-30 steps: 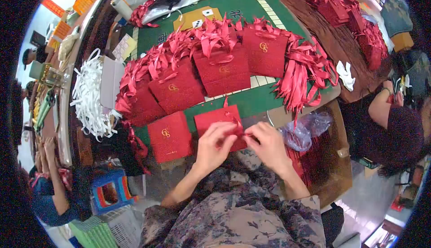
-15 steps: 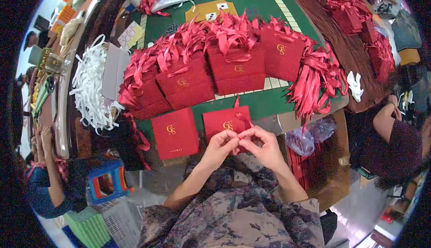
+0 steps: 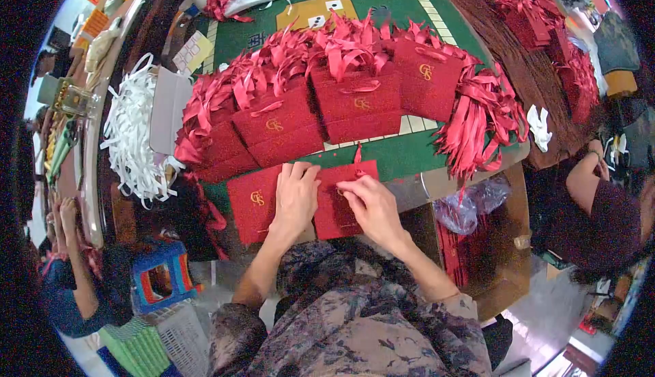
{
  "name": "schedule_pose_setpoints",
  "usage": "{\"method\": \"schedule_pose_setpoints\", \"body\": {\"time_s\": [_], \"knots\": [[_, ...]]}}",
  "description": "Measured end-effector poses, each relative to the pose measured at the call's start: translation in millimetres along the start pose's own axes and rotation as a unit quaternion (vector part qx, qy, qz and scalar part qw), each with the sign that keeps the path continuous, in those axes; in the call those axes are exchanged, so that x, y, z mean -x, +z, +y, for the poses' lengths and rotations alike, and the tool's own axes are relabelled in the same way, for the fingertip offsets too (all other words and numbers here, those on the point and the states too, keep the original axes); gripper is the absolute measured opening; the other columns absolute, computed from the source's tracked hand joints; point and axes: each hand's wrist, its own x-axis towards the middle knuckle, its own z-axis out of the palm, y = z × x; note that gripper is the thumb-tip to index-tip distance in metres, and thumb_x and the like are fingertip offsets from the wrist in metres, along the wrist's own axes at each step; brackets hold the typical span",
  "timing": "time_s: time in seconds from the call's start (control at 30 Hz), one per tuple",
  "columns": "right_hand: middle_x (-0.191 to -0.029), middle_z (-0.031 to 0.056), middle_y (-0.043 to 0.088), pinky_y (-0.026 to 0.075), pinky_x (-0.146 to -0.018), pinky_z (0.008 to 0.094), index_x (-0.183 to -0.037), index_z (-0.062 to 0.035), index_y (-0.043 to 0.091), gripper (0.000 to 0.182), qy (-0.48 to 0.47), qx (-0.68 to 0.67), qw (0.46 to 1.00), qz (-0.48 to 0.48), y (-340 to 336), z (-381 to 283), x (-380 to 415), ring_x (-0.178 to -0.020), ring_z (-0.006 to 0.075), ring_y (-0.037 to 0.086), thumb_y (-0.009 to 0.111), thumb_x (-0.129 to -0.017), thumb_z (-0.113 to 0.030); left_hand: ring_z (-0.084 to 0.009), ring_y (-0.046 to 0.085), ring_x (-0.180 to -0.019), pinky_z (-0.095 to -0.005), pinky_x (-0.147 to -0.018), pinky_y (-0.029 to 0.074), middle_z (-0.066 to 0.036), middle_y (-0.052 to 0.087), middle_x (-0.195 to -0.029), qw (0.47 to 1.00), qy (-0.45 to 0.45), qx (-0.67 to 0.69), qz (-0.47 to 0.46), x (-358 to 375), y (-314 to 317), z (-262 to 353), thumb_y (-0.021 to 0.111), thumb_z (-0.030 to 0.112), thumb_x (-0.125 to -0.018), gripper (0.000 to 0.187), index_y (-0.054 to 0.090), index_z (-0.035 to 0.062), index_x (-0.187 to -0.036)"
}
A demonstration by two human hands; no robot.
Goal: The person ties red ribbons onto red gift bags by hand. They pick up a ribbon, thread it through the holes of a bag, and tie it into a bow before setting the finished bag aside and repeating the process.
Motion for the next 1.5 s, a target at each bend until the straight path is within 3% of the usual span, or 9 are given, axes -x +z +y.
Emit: {"method": "schedule_pose_setpoints", "body": {"time_s": [0.13,0.3,0.5,0.7,0.9,1.17,1.3,1.37,1.5], "knots": [[-0.1,0.0131,0.069,0.052,-0.079,0.0374,-0.109,-0.0035,0.069,0.018,0.019,0.004,1.0,0.014,15,2,-6,-0.09,0.0292,0.067,0.065,-0.091,-0.006,-0.0354,0.055,-0.099,-0.0445,-0.087,0.047,-0.016,0.061,-0.105,0.998,-0.024,0.045,-0.021,-3,-5,3,0.07,0.002,-0.079,0.028,0.065,0.0009,-0.106],[-0.095,0.0136,0.069,0.052,-0.078,0.0389,-0.101,-0.0021,0.067,0.013,0.039,0.0,0.999,0.036,20,-1,-8,-0.088,0.0298,0.068,0.067,-0.089,-0.008,-0.0348,0.054,-0.092,-0.0435,-0.082,0.047,-0.015,0.057,-0.094,0.993,0.007,0.117,0.008,-6,-13,3,0.07,0.0,-0.076,0.023,0.062,0.0032,-0.097],[-0.089,0.0129,0.07,0.052,-0.073,0.0389,-0.094,-0.0025,0.066,0.014,0.056,0.001,0.997,0.052,20,-10,-6,-0.083,0.0298,0.068,0.071,-0.085,-0.012,-0.0354,0.055,-0.09,-0.0438,-0.08,0.047,-0.015,0.056,-0.092,0.989,0.046,0.143,-0.006,-8,-26,8,0.067,-0.001,-0.078,0.018,0.06,0.0027,-0.094],[-0.083,0.0122,0.069,0.052,-0.069,0.0362,-0.091,-0.0023,0.066,0.015,0.071,-0.03,0.994,0.08,23,-9,-4,-0.077,0.0254,0.068,0.072,-0.083,-0.013,-0.0362,0.062,-0.081,-0.0434,-0.069,0.051,-0.017,0.057,-0.09,0.976,0.006,0.216,-0.014,-6,-27,14,0.063,-0.001,-0.084,0.011,0.058,0.0002,-0.094],[-0.08,0.0098,0.068,0.052,-0.066,0.0334,-0.088,-0.0019,0.065,0.012,0.078,-0.025,0.993,0.086,24,-14,-4,-0.073,0.0186,0.067,0.071,-0.083,-0.012,-0.0328,0.064,-0.079,-0.039,-0.068,0.052,-0.016,0.057,-0.089,0.966,-0.031,0.255,-0.008,-3,-24,14,0.064,-0.001,-0.086,0.008,0.06,-0.0001,-0.092],[-0.076,0.0115,0.064,0.049,-0.069,0.0431,-0.083,-0.0056,0.059,0.019,-0.028,0.114,0.982,0.151,40,-10,-5,-0.072,0.0324,0.065,0.074,-0.078,-0.017,-0.0291,0.064,-0.074,-0.0379,-0.066,0.052,-0.015,0.058,-0.088,0.968,-0.065,0.244,0.01,1,-12,14,0.065,0.002,-0.087,0.006,0.062,0.0006,-0.091],[-0.078,0.0115,0.066,0.05,-0.069,0.0431,-0.083,-0.0053,0.059,0.02,0.011,0.098,0.986,0.136,36,-18,-7,-0.073,0.032,0.065,0.074,-0.079,-0.017,-0.0283,0.065,-0.072,-0.036,-0.065,0.053,-0.014,0.058,-0.084,0.966,-0.067,0.251,0.011,2,-16,19,0.066,0.002,-0.087,0.005,0.062,0.0006,-0.091],[-0.08,0.0111,0.067,0.05,-0.069,0.043,-0.084,-0.0055,0.059,0.02,0.077,0.037,0.992,0.095,34,-20,-7,-0.074,0.0315,0.066,0.074,-0.08,-0.018,-0.0276,0.065,-0.072,-0.0356,-0.064,0.053,-0.014,0.059,-0.084,0.965,-0.075,0.25,0.023,4,-14,23,0.066,0.003,-0.087,0.004,0.063,0.0008,-0.09],[-0.083,0.0113,0.069,0.051,-0.068,0.0407,-0.083,-0.0041,0.06,0.015,0.041,0.054,0.992,0.106,29,-21,-7,-0.075,0.0298,0.067,0.073,-0.081,-0.011,-0.0259,0.065,-0.071,-0.0347,-0.063,0.052,-0.014,0.06,-0.085,0.961,-0.092,0.257,0.048,4,-16,25,0.067,0.004,-0.087,0.004,0.065,0.0011,-0.089]]}}
